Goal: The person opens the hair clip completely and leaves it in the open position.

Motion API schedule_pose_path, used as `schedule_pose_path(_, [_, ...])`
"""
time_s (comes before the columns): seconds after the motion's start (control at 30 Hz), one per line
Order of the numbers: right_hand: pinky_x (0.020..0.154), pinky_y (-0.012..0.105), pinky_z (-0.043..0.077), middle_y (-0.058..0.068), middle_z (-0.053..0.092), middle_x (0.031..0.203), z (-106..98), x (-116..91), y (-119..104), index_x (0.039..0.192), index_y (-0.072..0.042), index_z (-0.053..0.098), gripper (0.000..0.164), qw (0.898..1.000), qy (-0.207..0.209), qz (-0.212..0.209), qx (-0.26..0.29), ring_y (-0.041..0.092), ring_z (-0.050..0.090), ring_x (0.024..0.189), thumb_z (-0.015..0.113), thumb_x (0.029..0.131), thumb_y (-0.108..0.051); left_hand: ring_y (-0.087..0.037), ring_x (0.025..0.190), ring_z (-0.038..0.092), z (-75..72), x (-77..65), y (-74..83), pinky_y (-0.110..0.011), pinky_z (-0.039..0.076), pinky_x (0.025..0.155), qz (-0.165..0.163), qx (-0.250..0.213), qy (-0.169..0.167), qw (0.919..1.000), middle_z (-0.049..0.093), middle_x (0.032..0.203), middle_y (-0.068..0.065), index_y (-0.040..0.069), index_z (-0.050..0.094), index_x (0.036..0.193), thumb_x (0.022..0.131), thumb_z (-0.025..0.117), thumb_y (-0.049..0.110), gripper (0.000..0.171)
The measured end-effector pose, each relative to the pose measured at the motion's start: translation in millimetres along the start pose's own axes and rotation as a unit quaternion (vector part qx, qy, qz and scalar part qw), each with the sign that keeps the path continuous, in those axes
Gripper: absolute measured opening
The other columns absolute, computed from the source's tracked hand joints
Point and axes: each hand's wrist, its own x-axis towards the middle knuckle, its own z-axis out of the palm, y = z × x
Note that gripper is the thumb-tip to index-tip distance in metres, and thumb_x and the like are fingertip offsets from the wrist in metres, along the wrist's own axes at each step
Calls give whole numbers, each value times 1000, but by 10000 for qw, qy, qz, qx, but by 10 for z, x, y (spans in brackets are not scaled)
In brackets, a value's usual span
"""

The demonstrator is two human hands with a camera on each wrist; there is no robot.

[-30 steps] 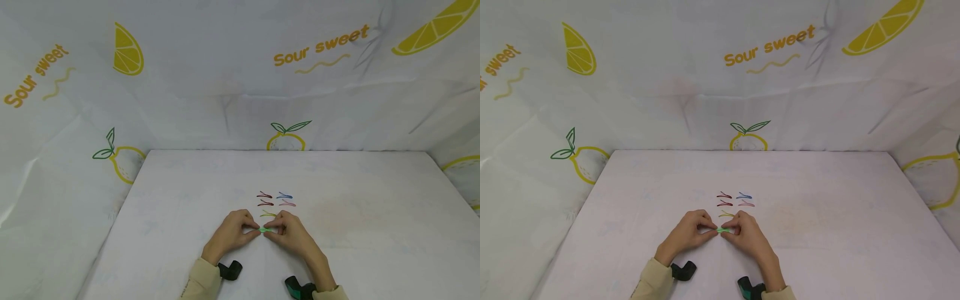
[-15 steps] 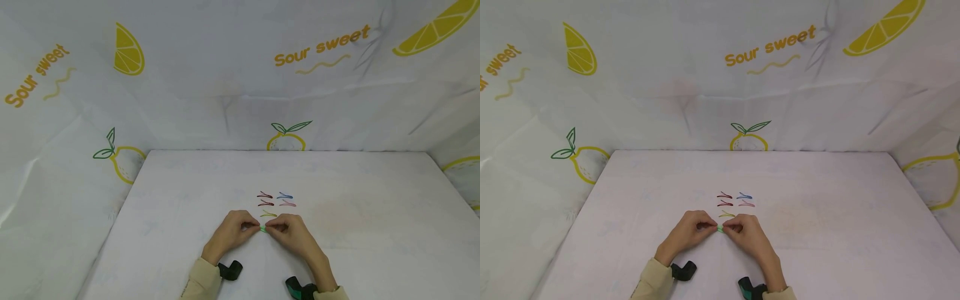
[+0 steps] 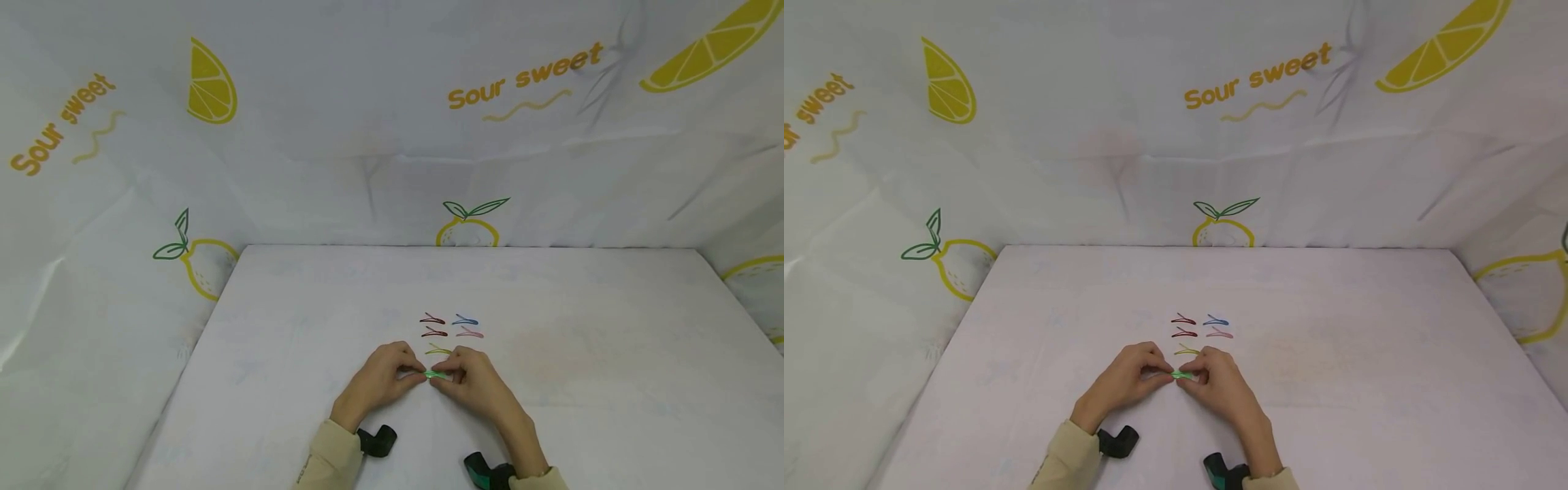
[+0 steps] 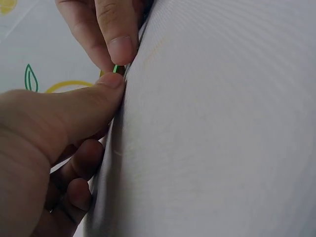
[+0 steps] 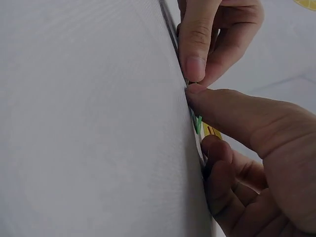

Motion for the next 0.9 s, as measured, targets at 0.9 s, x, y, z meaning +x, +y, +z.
schedule_pose_path(0.9, [60,22,58,9,79,85,-44,7,-80,98,-4,81,14,9928,703,-58,967,0,67,67,82,84,-5,-3,75,69,-106,42,88,-16,55,71,220,-965,839,9915,80,89,-4,7,81,100,90,77,9,11])
